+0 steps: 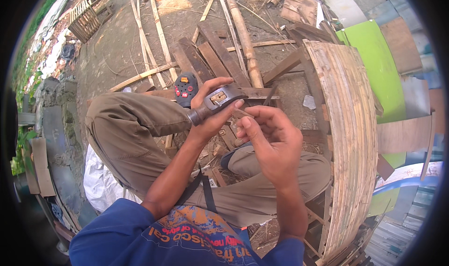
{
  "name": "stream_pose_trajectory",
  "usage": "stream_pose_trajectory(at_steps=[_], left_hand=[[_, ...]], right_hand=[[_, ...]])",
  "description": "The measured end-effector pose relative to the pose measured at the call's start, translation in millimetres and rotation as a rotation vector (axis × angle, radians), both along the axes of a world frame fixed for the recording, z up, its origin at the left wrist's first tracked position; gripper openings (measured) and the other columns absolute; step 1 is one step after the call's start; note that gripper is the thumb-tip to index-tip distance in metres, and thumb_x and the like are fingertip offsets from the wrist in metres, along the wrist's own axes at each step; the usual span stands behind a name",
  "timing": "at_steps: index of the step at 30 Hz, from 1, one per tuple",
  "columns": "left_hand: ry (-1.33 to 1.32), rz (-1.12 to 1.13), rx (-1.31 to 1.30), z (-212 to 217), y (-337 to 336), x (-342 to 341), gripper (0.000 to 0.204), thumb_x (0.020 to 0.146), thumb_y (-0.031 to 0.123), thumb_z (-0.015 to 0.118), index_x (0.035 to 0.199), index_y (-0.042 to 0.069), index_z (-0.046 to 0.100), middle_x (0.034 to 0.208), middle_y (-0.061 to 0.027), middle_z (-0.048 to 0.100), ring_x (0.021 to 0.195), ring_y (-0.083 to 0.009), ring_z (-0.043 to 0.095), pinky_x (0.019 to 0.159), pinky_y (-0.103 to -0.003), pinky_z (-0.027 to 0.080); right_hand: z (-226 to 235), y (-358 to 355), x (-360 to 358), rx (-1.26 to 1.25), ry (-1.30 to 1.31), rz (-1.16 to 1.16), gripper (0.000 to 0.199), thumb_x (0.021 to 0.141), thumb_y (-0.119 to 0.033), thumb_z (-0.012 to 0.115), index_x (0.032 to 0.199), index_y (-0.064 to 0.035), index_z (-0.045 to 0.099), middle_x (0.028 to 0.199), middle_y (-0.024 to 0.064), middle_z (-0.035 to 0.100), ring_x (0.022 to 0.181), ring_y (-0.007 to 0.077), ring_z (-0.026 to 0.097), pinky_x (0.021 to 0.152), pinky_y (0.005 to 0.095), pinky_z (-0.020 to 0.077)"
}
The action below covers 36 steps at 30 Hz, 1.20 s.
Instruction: The person sits on the ground and uses a hammer to strike a metal tool, then rubs the tool's edge against a wooden surface to sharpen it. The person repeatedly strikes and rubs the tool, adjusting its position as needed.
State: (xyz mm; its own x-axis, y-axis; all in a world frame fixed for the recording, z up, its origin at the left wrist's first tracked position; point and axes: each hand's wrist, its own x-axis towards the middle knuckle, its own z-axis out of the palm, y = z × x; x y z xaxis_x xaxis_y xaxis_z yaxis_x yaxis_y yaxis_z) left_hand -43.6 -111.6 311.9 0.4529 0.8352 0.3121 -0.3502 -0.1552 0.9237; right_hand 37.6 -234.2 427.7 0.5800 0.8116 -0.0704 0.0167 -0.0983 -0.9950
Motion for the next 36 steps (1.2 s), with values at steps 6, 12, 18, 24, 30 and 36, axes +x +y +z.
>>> stream_pose_trajectory(at_steps=[6,12,18,24,30,36], left_hand=[[0.060,0.043,0.349,-2,5,-1,0.047,0.077,0.010,0.085,0.120,0.006,0.065,0.101,-0.0130,0.071,0.087,-0.0267,0.072,0.076,-0.036,0.056],[0.083,-0.004,0.437,-8,7,-3,0.054,0.070,0.007,0.082,0.121,0.005,0.066,0.102,-0.0122,0.072,0.093,-0.0265,0.073,0.081,-0.036,0.057],[0.133,-0.053,0.453,-7,7,-3,0.056,0.067,0.004,0.082,0.121,0.005,0.066,0.106,-0.0125,0.072,0.098,-0.0306,0.072,0.084,-0.038,0.057],[0.212,-0.124,0.465,-18,7,-4,0.057,0.068,0.006,0.083,0.122,0.005,0.066,0.112,-0.0139,0.072,0.103,-0.0329,0.071,0.087,-0.040,0.057],[0.315,-0.186,0.481,-25,5,-5,0.057,0.069,0.010,0.081,0.124,0.007,0.066,0.111,-0.0139,0.071,0.101,-0.0341,0.070,0.084,-0.040,0.057],[0.437,-0.252,0.480,-27,3,-7,0.056,0.069,0.008,0.079,0.124,0.008,0.066,0.110,-0.0137,0.070,0.099,-0.0353,0.070,0.083,-0.041,0.057]], right_hand=[[-12,7,-3,0.073,-0.508,0.036,0.016,0.091,-0.001,0.074,0.106,0.0022,0.071,0.098,0.0110,0.071,0.080,0.0130,0.067,0.069,0.0274,0.0551],[-22,10,-5,0.061,-0.700,0.030,0.017,0.087,0.003,0.074,0.103,0.0014,0.072,0.097,0.0124,0.070,0.080,0.0189,0.069,0.068,0.0303,0.0556],[-25,9,-1,0.096,-0.887,0.016,0.019,0.086,0.004,0.073,0.104,0.0003,0.072,0.096,0.0125,0.069,0.079,0.0229,0.070,0.068,0.0347,0.0562],[-21,6,5,-0.010,-0.912,0.049,0.015,0.086,0.003,0.072,0.101,-0.0006,0.071,0.093,0.0120,0.068,0.074,0.0259,0.068,0.068,0.0369,0.0539],[-17,2,9,-0.169,-0.781,0.093,0.013,0.086,0.003,0.071,0.099,0.0014,0.070,0.089,0.0132,0.067,0.070,0.0250,0.066,0.066,0.0360,0.0518],[-19,4,13,-0.263,-0.734,0.092,0.011,0.087,0.001,0.071,0.098,0.0029,0.070,0.086,0.0130,0.065,0.069,0.0231,0.064,0.065,0.0356,0.0504]])
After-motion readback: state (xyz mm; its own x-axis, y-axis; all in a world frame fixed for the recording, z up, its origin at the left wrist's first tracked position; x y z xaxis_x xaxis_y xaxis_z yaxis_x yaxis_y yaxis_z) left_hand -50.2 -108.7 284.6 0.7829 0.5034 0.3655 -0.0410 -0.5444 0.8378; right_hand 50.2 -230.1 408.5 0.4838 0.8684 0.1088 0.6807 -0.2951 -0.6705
